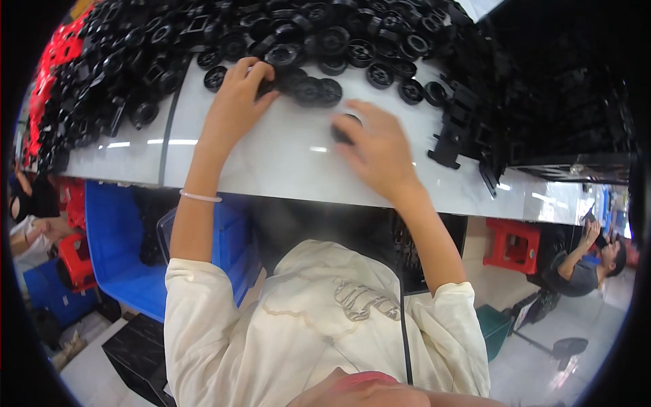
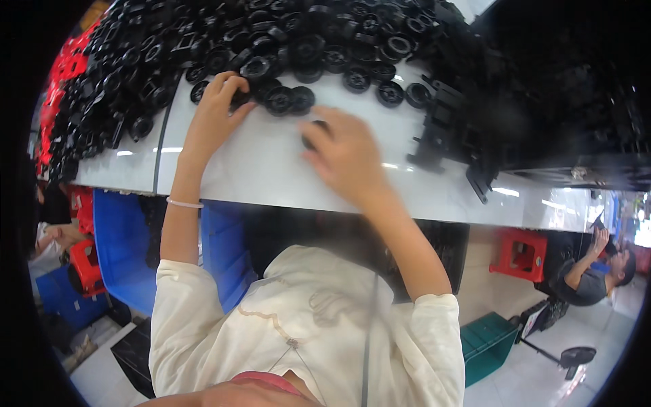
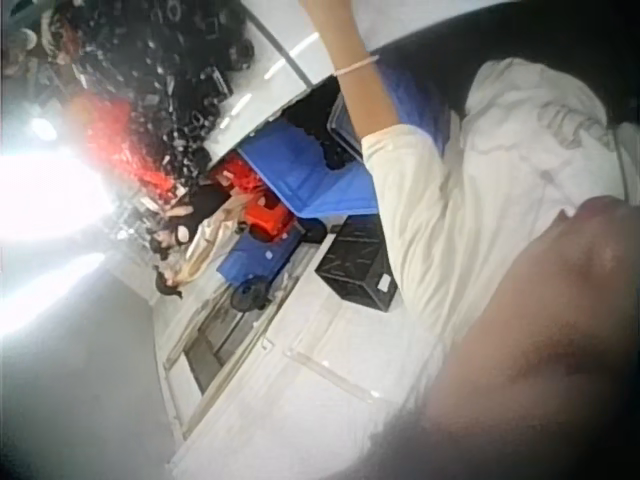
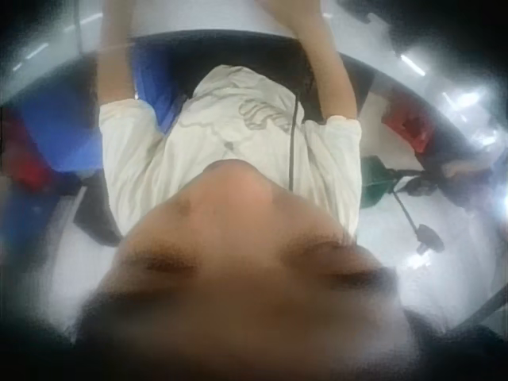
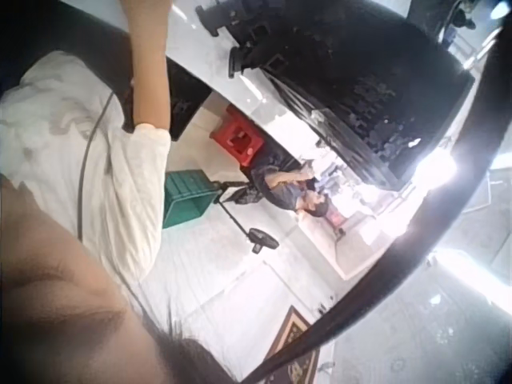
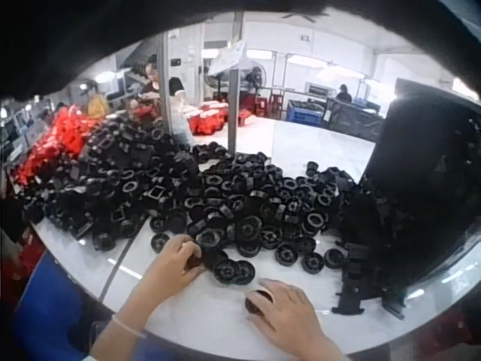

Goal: The person assembles toy vehicle chassis by attaching wheels to plastic chassis frames by hand and placing each assembled chassis onto a pile.

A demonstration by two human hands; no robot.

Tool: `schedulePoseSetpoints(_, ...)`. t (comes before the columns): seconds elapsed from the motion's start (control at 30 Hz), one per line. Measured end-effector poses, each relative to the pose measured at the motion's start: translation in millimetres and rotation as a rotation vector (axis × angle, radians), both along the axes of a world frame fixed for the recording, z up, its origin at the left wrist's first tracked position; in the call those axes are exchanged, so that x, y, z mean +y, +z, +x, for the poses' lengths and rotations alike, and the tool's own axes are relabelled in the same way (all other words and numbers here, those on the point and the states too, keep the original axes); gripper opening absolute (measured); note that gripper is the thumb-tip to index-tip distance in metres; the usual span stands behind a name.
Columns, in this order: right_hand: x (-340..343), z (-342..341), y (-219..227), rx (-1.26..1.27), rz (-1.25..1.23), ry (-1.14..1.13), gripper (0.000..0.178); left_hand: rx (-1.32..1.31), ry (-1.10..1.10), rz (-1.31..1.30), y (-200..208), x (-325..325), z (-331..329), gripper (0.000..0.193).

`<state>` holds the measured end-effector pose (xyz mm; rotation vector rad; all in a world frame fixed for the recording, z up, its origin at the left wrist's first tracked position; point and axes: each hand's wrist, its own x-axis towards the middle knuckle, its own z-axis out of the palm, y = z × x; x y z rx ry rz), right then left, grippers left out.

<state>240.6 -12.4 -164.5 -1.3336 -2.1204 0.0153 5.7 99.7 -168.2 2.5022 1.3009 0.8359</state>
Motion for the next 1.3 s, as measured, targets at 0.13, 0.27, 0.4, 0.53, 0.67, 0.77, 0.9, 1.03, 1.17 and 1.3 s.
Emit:
schedulePoseSetpoints(0.13,-5,81,16,-0.041,-0.006,-0.661,0.051,-0.192,0.041,-0.044,12,-6,2,0.029)
schedulePoseSetpoints(0.27,5,106,11,-0.362,-0.177,-0.903,0.063,-0.488,0.116,-0.213,11,-24,0,0.021)
schedulePoseSetpoints(0.4,1,108,15,-0.316,-0.169,-0.89,0.059,-0.751,0.105,-0.63,20,-73,5,0.023)
schedulePoseSetpoints(0.53,-12,82,33,0.11,-0.161,-0.706,0.051,-0.687,0.127,-0.564,-6,-82,4,0.024)
schedulePoseSetpoints(0.67,-22,85,21,-0.059,-0.144,-0.479,0.039,-0.347,0.107,-0.177,-9,-82,6,0.019)
schedulePoseSetpoints(0.77,-24,84,24,-0.118,-0.232,-0.418,0.04,-0.161,0.103,-0.075,-6,-84,8,0.022)
schedulePoseSetpoints(0.9,-29,71,27,0.065,-0.347,-0.467,0.043,0.059,0.004,0.052,-6,-95,11,0.025)
schedulePoseSetpoints(1.03,-38,6,46,0.313,-0.26,-0.299,0.045,-0.012,-0.023,-0.009,-8,-91,9,0.02)
schedulePoseSetpoints(1.17,-23,-61,20,0.026,-0.172,-0.253,0.053,-0.424,0.112,-0.225,-3,-92,21,0.022)
schedulePoseSetpoints(1.3,-14,-42,24,0.192,-0.25,-0.105,0.042,-0.603,0.169,-0.322,-8,-92,25,0.027)
